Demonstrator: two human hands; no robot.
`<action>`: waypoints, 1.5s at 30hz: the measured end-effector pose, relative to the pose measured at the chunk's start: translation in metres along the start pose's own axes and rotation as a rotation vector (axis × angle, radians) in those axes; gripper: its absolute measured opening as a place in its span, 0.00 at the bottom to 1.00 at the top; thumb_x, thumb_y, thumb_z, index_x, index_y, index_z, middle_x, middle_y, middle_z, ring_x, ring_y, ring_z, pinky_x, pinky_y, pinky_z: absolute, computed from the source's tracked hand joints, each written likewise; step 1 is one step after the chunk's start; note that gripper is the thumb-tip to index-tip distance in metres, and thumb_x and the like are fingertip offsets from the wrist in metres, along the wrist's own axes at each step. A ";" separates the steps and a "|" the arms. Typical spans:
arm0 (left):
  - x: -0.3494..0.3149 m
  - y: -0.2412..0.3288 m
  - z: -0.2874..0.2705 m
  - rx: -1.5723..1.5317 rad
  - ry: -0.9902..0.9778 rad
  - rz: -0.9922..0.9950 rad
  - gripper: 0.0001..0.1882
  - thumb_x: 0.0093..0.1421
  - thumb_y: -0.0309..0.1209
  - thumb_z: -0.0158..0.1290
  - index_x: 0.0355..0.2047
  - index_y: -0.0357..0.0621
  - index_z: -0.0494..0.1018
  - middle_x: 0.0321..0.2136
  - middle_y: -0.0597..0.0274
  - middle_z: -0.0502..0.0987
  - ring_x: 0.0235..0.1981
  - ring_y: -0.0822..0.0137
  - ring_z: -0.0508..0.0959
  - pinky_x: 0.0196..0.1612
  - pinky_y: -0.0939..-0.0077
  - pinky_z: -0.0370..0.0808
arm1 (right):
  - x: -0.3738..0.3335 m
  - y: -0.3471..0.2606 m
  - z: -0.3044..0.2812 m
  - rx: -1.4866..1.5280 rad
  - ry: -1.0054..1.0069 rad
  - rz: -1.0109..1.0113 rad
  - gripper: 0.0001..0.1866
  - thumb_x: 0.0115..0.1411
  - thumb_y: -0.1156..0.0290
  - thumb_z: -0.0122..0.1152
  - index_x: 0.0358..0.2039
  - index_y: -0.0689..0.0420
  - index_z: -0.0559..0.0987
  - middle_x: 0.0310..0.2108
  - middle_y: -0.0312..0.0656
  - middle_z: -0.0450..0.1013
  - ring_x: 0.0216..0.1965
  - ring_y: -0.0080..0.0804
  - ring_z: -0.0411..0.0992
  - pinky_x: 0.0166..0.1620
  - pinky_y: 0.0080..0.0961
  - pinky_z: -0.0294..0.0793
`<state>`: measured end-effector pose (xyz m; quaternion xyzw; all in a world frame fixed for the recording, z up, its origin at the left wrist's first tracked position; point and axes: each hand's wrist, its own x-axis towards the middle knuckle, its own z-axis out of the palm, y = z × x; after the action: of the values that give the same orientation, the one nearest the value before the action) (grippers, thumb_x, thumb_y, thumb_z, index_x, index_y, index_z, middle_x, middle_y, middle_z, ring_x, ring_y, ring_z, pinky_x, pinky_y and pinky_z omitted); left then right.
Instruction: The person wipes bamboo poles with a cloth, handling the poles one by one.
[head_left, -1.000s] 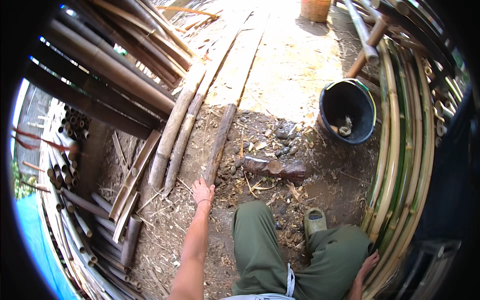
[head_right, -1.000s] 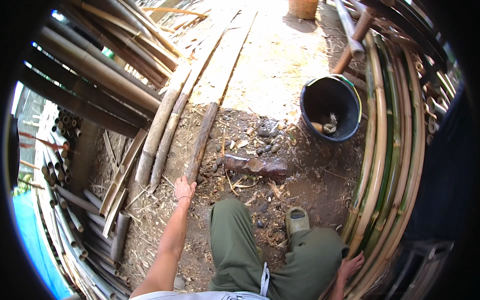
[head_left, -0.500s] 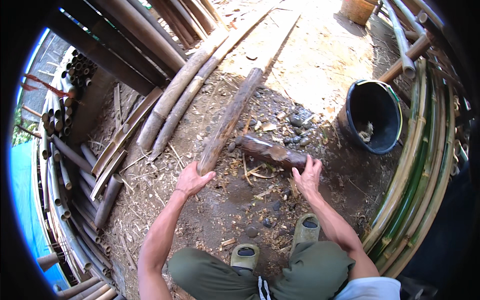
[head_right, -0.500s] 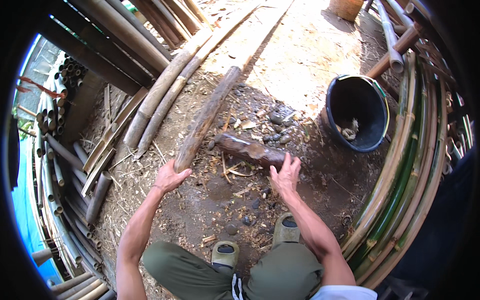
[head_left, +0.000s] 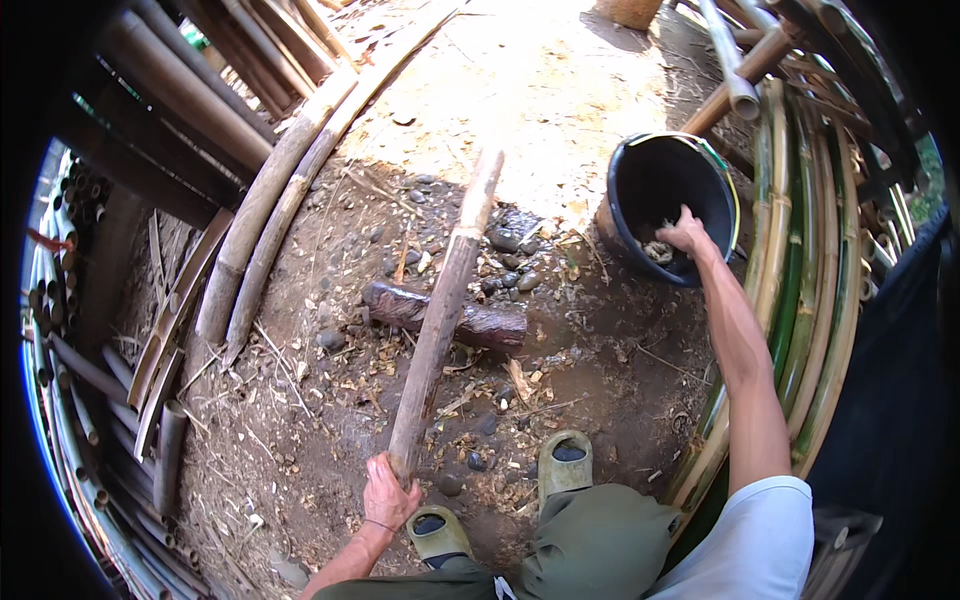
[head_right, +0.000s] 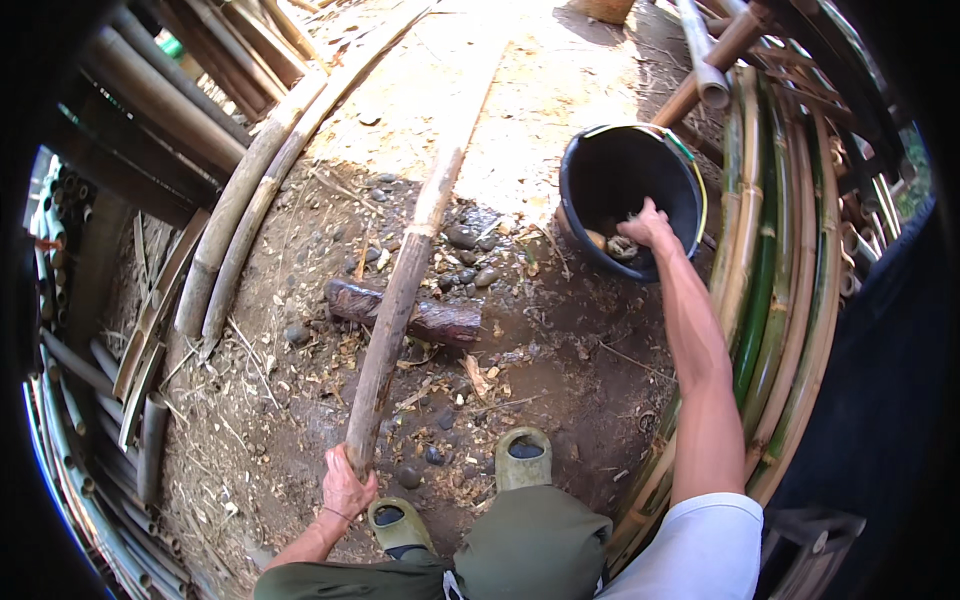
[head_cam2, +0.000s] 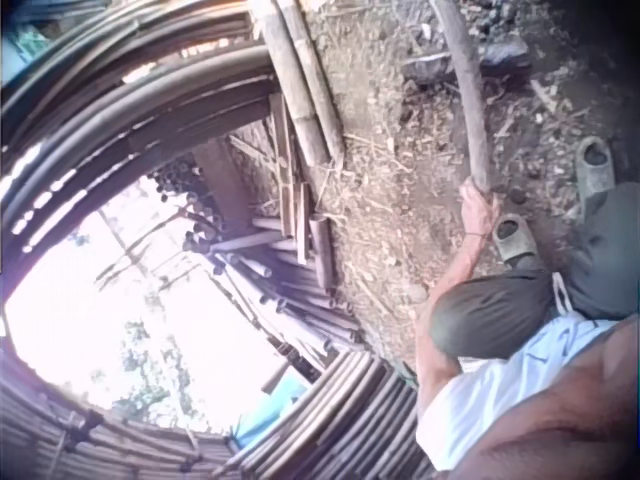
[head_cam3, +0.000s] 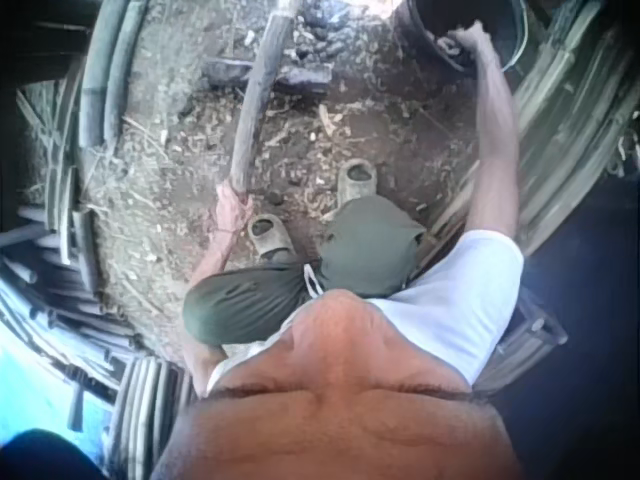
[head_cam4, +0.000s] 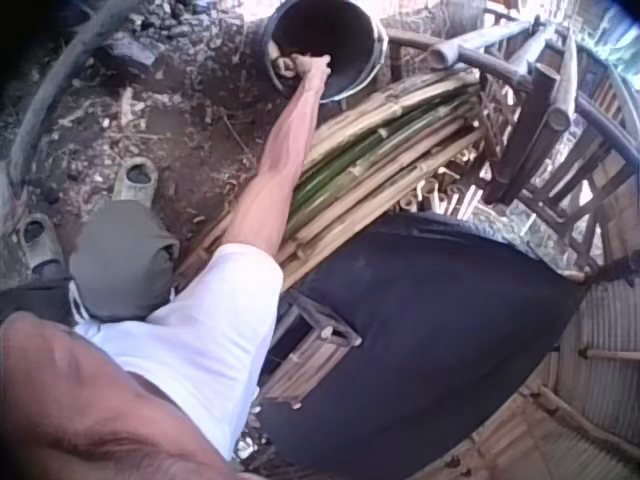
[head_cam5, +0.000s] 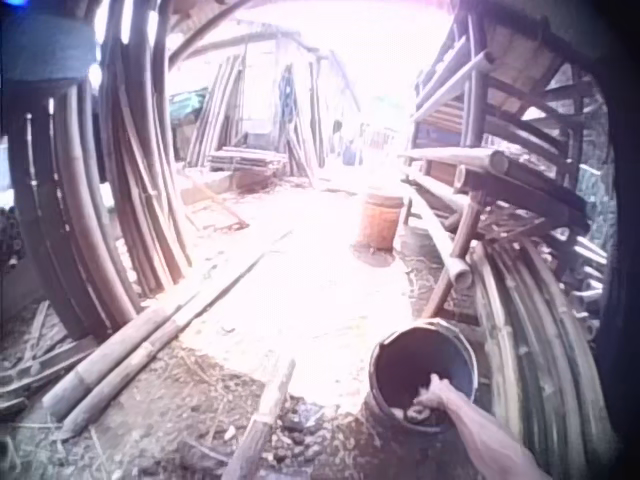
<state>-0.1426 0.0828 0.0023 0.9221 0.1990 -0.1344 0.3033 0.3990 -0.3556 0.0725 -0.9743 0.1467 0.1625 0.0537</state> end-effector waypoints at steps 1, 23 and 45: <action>0.001 -0.010 -0.007 0.031 0.038 0.056 0.40 0.46 0.30 0.64 0.57 0.33 0.57 0.45 0.38 0.65 0.47 0.39 0.70 0.48 0.51 0.74 | 0.008 0.001 0.009 -0.025 -0.175 -0.039 0.59 0.48 0.53 0.74 0.72 0.58 0.48 0.58 0.59 0.69 0.50 0.52 0.76 0.39 0.38 0.83; 0.131 -0.026 -0.068 -0.798 -0.635 -0.097 0.29 0.68 0.53 0.51 0.52 0.38 0.74 0.39 0.64 0.77 0.39 0.73 0.75 0.46 0.75 0.74 | -0.157 -0.065 -0.053 1.696 -0.738 -0.586 0.36 0.51 0.62 0.52 0.61 0.66 0.67 0.58 0.58 0.69 0.53 0.54 0.74 0.50 0.43 0.80; 0.085 -0.026 -0.029 -1.446 -0.310 -0.612 0.46 0.63 0.69 0.41 0.53 0.32 0.71 0.40 0.51 0.80 0.35 0.61 0.83 0.34 0.69 0.82 | -0.331 -0.236 0.214 0.490 0.300 -1.511 0.09 0.57 0.62 0.65 0.29 0.54 0.83 0.49 0.45 0.73 0.63 0.51 0.63 0.65 0.52 0.60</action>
<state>-0.0749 0.1440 -0.0197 0.3723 0.4368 -0.1758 0.7998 0.1070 -0.0099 -0.0055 -0.7822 -0.5144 -0.0868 0.3406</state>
